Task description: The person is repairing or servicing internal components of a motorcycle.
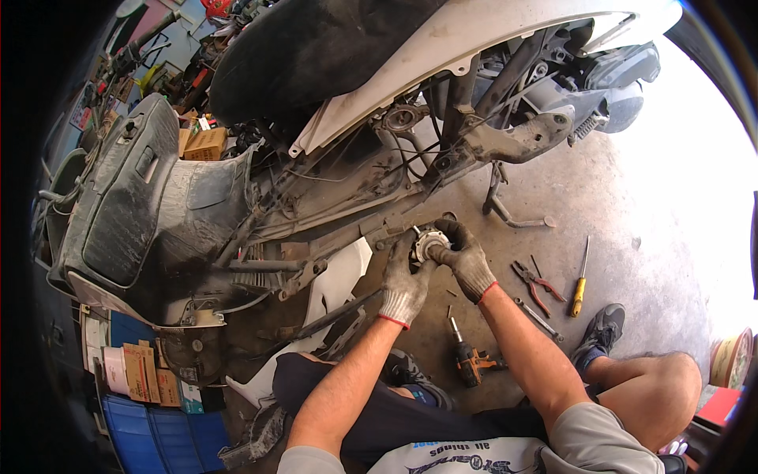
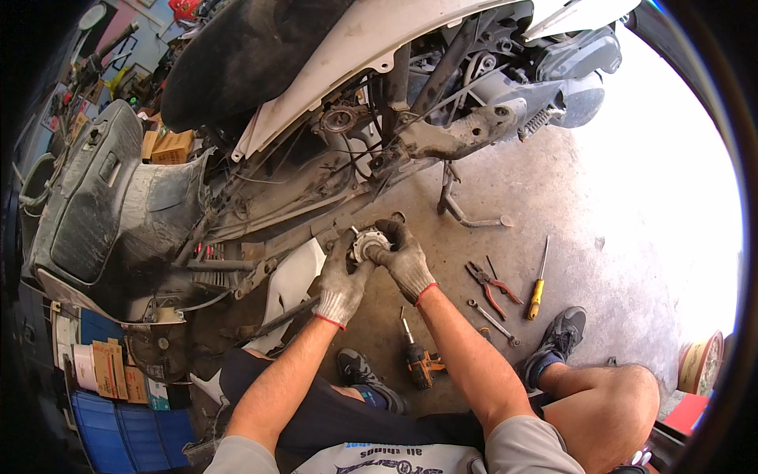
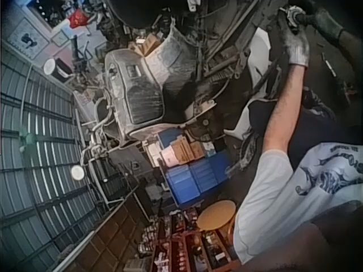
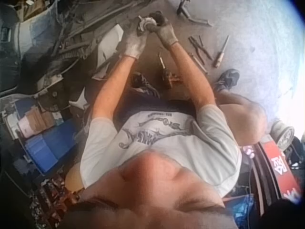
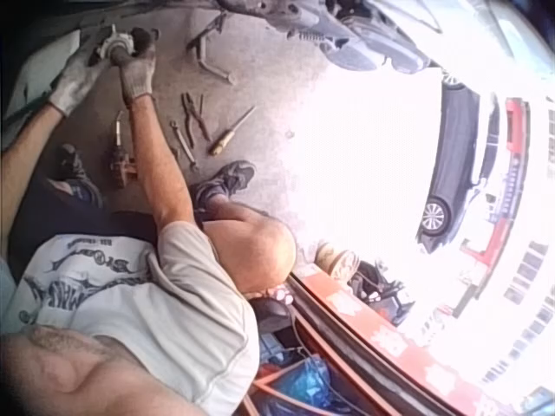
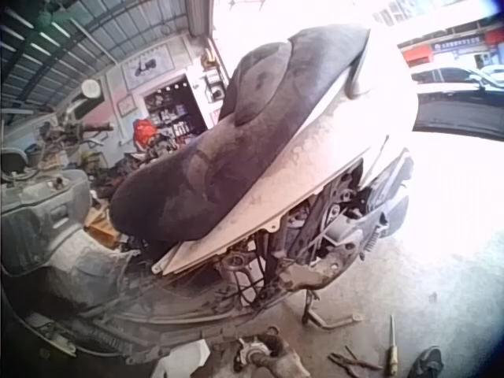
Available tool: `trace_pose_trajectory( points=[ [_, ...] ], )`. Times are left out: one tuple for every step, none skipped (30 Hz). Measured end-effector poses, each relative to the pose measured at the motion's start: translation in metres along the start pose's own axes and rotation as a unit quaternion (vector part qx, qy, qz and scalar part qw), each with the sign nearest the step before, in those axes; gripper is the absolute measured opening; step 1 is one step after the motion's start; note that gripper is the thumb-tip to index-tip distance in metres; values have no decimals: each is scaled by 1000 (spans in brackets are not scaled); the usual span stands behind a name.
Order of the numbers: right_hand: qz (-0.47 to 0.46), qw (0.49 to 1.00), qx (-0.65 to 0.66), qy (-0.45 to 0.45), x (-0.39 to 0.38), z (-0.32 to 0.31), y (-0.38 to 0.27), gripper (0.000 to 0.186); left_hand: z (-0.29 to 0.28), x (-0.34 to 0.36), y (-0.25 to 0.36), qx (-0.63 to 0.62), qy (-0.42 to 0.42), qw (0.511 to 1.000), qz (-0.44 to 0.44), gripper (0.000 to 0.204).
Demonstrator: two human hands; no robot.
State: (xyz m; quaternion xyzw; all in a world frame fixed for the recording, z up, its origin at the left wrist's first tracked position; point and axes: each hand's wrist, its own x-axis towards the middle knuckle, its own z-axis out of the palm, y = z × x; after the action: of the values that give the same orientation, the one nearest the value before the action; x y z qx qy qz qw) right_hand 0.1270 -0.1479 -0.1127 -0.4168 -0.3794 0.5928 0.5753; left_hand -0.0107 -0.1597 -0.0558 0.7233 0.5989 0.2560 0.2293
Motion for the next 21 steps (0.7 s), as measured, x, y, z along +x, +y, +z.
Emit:
trace_pose_trajectory(
  points=[
    [0, 1000, 0, 0, 0, 0, 1, 58, 0, 0, 0, 0, 0, 1000, 0, 68],
    [1, 1000, -1, 2, 0, 0, 1, 58, 1, 0, -1, -2, 2, 1000, 2, 68],
    [2, 1000, -2, 4, 1, 0, 1, 59, 1, 1, -2, -4, 4, 1000, 4, 67],
    [2, 1000, -2, 4, 0, 0, 1, 59, 1, 1, -2, -4, 4, 1000, 4, 67],
    [3, 1000, -2, 10, 0, 1, 2, 59, 2, 0, -2, 4, 7, 1000, 6, 67],
    [4, 1000, -2, 16, 0, 1, 2, 60, 2, 0, -2, 11, 10, 1000, 8, 67],
    [5, 1000, -2, 16, 0, 1, 2, 60, 2, 0, -2, 11, 10, 1000, 8, 67],
    [2, 1000, -8, 18, 1, 1, 3, 60, 3, 1, -2, 13, 10, 1000, 10, 67],
    [-1, 1000, -15, 20, 1, 0, 4, 61, 3, 1, -2, 15, 10, 1000, 13, 67],
    [-1, 1000, -15, 21, 2, 0, 5, 61, 3, 1, -1, 15, 10, 1000, 13, 67],
    [-5, 1000, -18, 19, 2, -1, 6, 60, 3, 0, 0, 0, 10, 1000, 9, 67],
    [-10, 1000, -21, 17, 3, -1, 7, 60, 3, 0, 1, -14, 9, 1000, 6, 67],
    [-10, 1000, -21, 18, 3, -2, 7, 60, 3, 0, 2, -15, 9, 1000, 6, 67],
    [-9, 1000, -15, 16, 4, -3, 8, 60, 2, 1, 3, -17, 3, 1000, 1, 67],
    [-8, 1000, -7, 12, 4, -2, 7, 60, 1, 1, 3, -19, -2, 1000, -5, 66],
    [-8, 1000, -7, 11, 3, -1, 6, 60, 1, 1, 2, -19, -2, 1000, -6, 66],
    [0, 1000, -2, 13, 2, -1, 5, 60, 1, 1, 0, -24, -3, 1000, -6, 67],
    [8, 1000, 4, 15, 1, 0, 3, 60, 2, 1, -1, -28, -4, 1000, -6, 67],
    [8, 1000, 4, 15, 1, 0, 3, 60, 2, 2, -4, -28, -4, 1000, -6, 67],
    [5, 1000, 4, 14, 2, 0, 3, 60, 3, 2, -6, -25, 0, 1000, 0, 67],
    [3, 1000, 4, 13, 2, 0, 4, 60, 3, 2, -6, -23, 2, 1000, 5, 67]
  ],
)
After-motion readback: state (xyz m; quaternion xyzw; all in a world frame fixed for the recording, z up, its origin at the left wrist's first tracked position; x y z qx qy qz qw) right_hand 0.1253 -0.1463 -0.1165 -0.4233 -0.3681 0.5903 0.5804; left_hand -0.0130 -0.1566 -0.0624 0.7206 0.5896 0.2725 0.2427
